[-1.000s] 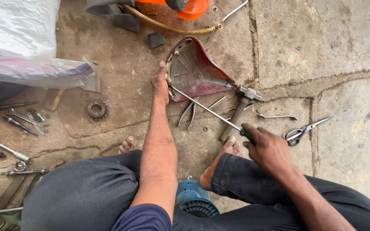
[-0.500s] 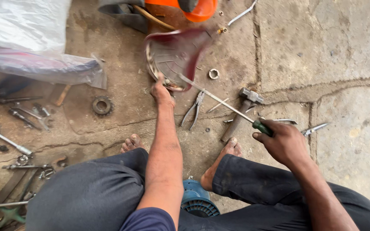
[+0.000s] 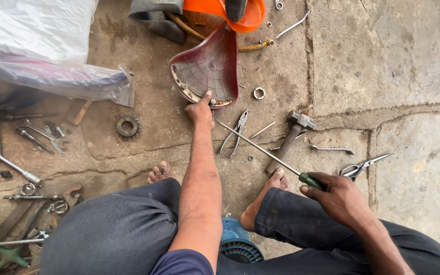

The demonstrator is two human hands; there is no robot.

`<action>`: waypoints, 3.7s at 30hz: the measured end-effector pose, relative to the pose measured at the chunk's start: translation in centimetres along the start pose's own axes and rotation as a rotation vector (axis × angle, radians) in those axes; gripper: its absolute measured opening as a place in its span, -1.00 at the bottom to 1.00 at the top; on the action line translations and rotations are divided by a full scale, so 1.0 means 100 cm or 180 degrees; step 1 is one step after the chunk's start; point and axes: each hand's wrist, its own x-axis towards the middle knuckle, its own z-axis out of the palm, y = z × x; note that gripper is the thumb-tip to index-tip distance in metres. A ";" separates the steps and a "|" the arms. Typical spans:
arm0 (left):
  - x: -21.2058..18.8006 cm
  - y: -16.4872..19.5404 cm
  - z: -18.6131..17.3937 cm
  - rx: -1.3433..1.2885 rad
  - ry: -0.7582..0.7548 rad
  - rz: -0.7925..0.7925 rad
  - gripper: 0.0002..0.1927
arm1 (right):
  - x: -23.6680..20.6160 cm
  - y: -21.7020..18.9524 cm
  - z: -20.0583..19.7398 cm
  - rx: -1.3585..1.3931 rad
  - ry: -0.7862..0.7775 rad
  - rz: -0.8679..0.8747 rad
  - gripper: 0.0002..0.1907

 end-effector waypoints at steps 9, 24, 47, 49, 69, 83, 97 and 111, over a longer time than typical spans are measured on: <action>0.007 -0.032 0.003 -0.0258 -0.0083 0.0573 -0.71 | 0.010 -0.004 0.024 0.0326 -0.0335 0.0511 -0.44; -0.005 -0.022 0.007 -0.0096 0.0088 0.0536 -0.72 | 0.067 -0.040 -0.061 0.0638 -0.1349 0.0636 -0.56; -0.016 -0.013 0.029 -0.0357 0.0521 0.0314 -0.69 | -0.016 -0.063 0.250 0.3519 -0.0493 0.0763 -0.54; -0.014 -0.012 0.032 -0.0356 0.0563 0.0222 -0.69 | -0.021 -0.072 0.238 0.4695 -0.1425 0.1364 -0.45; 0.026 0.032 -0.019 0.1745 -0.1797 -0.0139 -0.57 | -0.033 0.003 0.052 0.1357 -0.0348 -0.0074 -0.48; 0.009 0.001 -0.025 0.1715 -0.1360 0.1106 -0.65 | 0.063 0.004 -0.051 -0.0650 -0.0163 -0.0509 -0.50; 0.021 0.004 0.017 0.2619 -0.1354 0.0922 -0.24 | 0.159 0.063 -0.025 0.0184 -0.0478 -0.0524 -0.38; -0.006 0.020 0.030 0.4011 -0.1223 0.1615 -0.45 | 0.152 0.051 -0.058 0.0537 -0.1351 -0.0026 -0.48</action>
